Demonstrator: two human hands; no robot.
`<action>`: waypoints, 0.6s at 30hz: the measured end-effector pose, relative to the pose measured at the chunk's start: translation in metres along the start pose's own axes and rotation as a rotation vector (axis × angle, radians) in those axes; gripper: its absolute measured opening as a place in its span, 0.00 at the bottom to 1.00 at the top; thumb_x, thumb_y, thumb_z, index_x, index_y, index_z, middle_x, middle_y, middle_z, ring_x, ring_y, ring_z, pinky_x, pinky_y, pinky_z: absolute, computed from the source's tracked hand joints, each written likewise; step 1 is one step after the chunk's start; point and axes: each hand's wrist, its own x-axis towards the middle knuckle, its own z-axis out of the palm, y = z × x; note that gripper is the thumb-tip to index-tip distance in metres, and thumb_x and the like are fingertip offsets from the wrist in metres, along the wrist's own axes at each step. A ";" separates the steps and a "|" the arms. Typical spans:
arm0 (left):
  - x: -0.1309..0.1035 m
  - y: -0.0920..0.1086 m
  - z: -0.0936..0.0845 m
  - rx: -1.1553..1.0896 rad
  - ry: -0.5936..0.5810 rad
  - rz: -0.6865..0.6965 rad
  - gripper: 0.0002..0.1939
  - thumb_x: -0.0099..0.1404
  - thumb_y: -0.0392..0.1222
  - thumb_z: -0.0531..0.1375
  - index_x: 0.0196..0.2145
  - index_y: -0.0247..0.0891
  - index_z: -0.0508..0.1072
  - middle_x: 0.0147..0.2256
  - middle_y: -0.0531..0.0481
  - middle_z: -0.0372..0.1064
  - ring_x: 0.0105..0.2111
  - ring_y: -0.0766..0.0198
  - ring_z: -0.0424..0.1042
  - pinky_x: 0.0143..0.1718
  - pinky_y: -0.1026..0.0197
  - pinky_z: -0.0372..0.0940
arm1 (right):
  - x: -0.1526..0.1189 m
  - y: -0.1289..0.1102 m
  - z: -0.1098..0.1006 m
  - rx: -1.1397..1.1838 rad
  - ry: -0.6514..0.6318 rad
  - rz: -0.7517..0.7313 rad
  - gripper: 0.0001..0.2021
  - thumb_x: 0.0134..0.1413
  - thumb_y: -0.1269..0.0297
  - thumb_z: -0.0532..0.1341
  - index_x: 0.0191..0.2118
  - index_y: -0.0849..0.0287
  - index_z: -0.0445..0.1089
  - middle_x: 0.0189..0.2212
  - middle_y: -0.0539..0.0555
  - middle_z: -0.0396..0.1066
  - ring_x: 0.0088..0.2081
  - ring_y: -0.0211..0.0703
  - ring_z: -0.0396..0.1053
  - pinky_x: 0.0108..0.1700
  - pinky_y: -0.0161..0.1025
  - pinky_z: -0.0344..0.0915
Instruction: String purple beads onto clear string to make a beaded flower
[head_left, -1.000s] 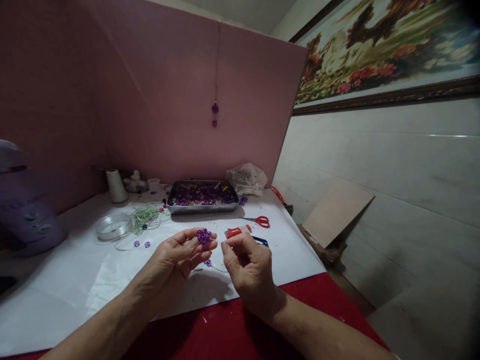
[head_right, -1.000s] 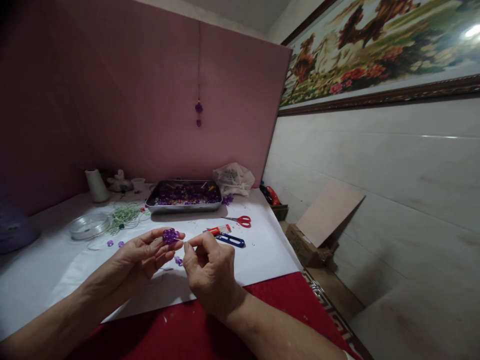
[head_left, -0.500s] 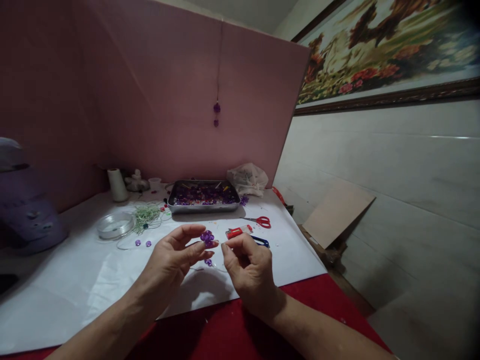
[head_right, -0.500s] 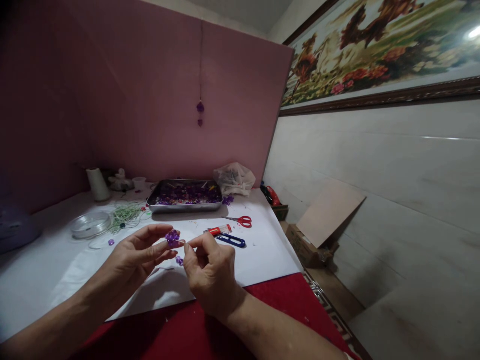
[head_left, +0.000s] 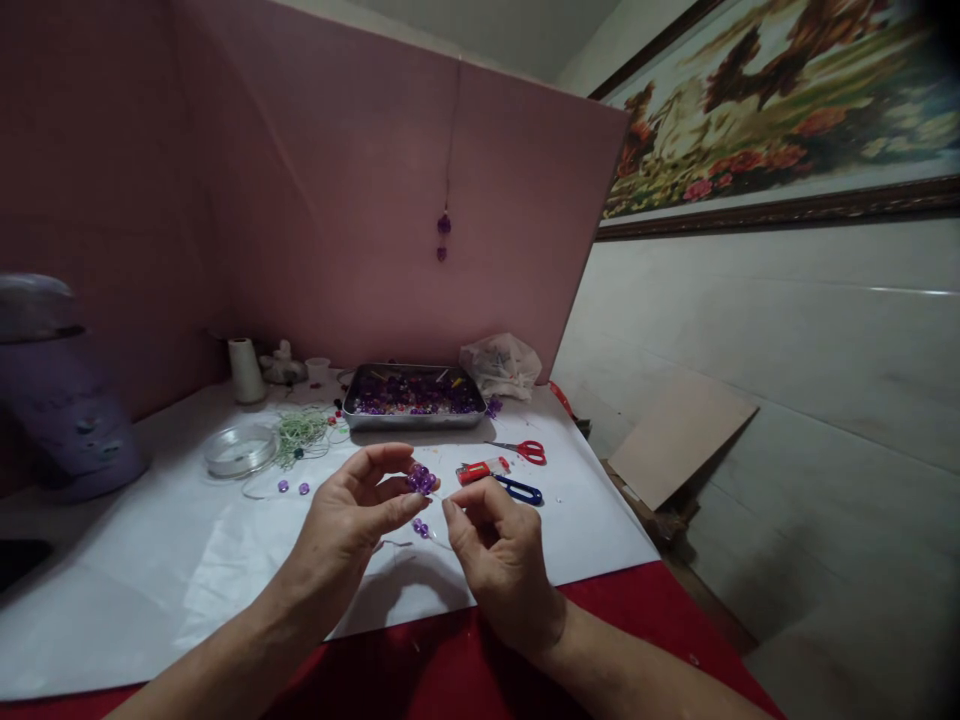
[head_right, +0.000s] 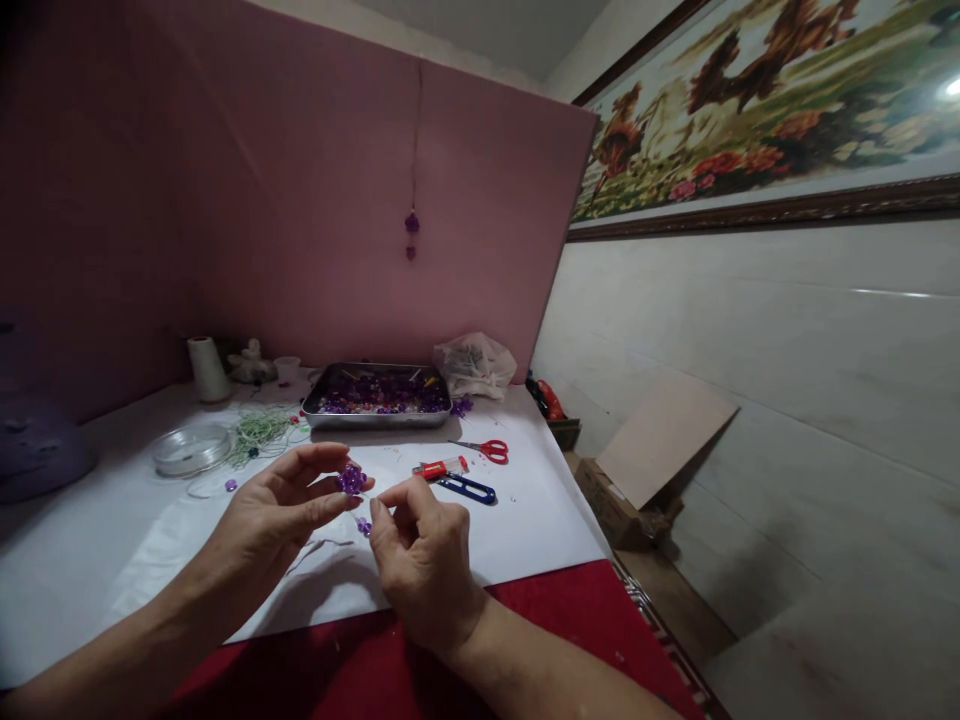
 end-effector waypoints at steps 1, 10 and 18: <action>0.000 0.000 0.000 -0.007 0.003 0.015 0.20 0.48 0.29 0.67 0.39 0.38 0.68 0.35 0.51 0.70 0.35 0.64 0.70 0.36 0.63 0.65 | 0.000 0.000 0.000 0.007 -0.007 0.007 0.04 0.54 0.68 0.55 0.30 0.60 0.63 0.15 0.43 0.54 0.17 0.31 0.50 0.20 0.31 0.48; 0.001 -0.004 -0.001 0.026 -0.023 0.100 0.23 0.48 0.29 0.67 0.41 0.39 0.65 0.34 0.53 0.67 0.34 0.66 0.68 0.34 0.65 0.65 | -0.004 0.000 0.002 0.058 -0.050 0.026 0.04 0.55 0.67 0.55 0.30 0.60 0.62 0.15 0.43 0.53 0.17 0.31 0.50 0.20 0.31 0.47; -0.002 -0.003 0.003 0.071 -0.010 0.124 0.23 0.47 0.29 0.67 0.41 0.39 0.66 0.33 0.54 0.67 0.34 0.67 0.67 0.32 0.67 0.65 | -0.004 0.001 0.003 0.058 -0.076 0.043 0.04 0.56 0.67 0.55 0.31 0.60 0.63 0.16 0.44 0.55 0.17 0.31 0.51 0.20 0.32 0.47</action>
